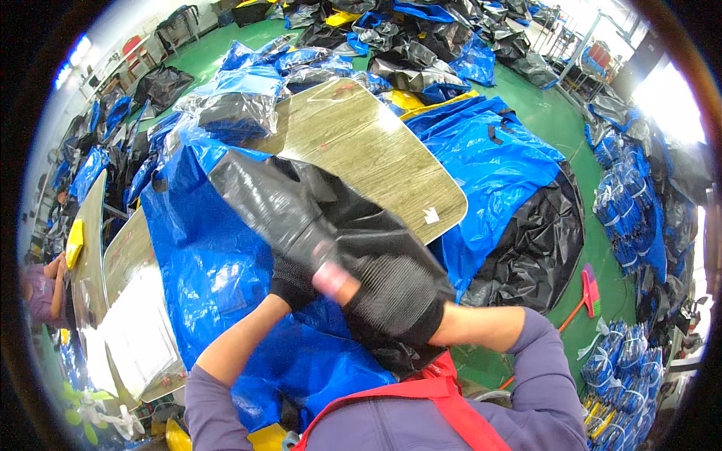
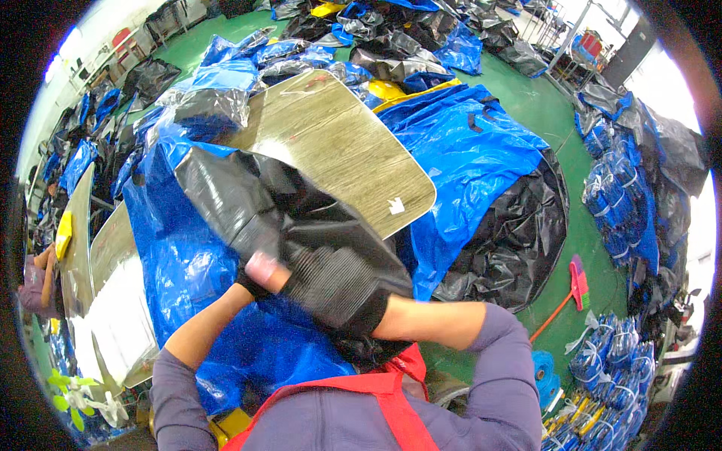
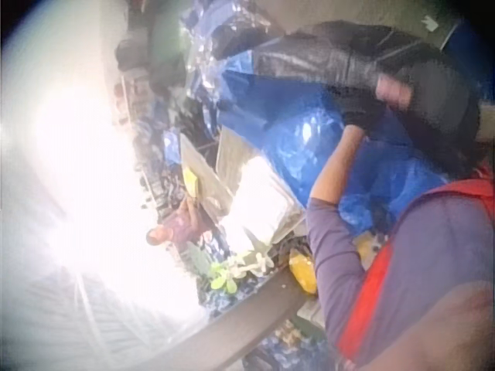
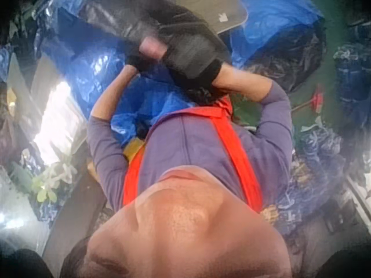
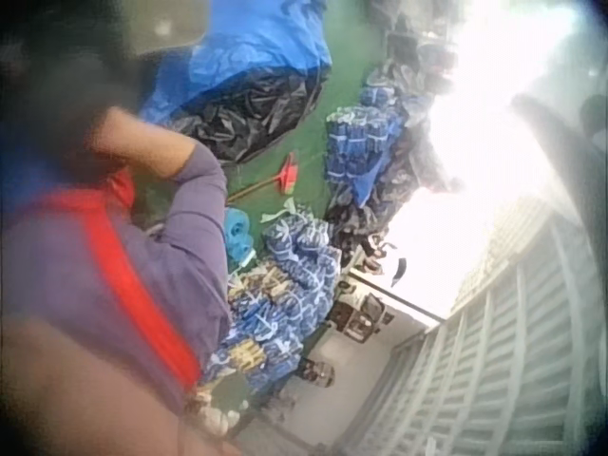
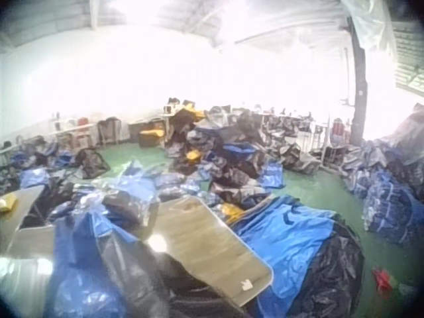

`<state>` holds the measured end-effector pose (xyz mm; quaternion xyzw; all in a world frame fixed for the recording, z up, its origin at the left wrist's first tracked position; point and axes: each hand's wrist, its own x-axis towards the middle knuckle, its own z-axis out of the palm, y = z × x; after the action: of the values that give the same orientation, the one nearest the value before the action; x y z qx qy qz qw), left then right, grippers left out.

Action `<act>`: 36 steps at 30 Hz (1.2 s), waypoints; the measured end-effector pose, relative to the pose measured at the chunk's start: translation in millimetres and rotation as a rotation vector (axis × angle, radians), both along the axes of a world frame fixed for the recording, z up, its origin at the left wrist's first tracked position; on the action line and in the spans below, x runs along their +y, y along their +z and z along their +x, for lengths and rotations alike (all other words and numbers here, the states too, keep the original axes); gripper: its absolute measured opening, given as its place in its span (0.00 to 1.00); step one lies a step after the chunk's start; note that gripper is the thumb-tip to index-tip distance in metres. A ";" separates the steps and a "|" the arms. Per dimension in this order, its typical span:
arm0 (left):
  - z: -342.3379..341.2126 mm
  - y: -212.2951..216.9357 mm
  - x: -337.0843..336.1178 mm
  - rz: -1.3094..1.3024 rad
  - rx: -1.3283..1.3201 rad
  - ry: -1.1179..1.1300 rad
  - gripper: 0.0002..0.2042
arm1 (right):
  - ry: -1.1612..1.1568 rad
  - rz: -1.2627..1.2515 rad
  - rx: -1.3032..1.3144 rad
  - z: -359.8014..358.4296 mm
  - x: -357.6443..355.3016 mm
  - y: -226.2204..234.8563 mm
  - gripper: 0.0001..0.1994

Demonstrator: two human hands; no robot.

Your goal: The person repeatedly folds blue and black tarps on a table, then places each folded tarp into a clear plastic bag. The person repeats this process for multiple tarps throughout the clip.

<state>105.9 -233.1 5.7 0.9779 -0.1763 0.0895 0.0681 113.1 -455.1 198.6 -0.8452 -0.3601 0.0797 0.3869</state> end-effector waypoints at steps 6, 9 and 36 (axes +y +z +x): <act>-2.6 11.9 -1.2 0.049 0.080 0.026 0.37 | -0.030 -0.082 -0.010 100.2 -71.0 -13.3 0.20; -0.6 27.1 -6.7 -0.142 -0.024 -0.024 0.30 | 0.372 -0.002 0.446 108.9 -56.4 -8.4 0.22; 59.2 65.9 -41.1 -0.325 0.014 0.077 0.29 | -0.260 -0.187 -0.154 295.7 -94.4 -47.3 0.25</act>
<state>165.1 -274.1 71.6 0.9607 -0.1212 0.1125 0.2229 408.8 -549.5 151.4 -0.9204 -0.2674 -0.0027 0.2852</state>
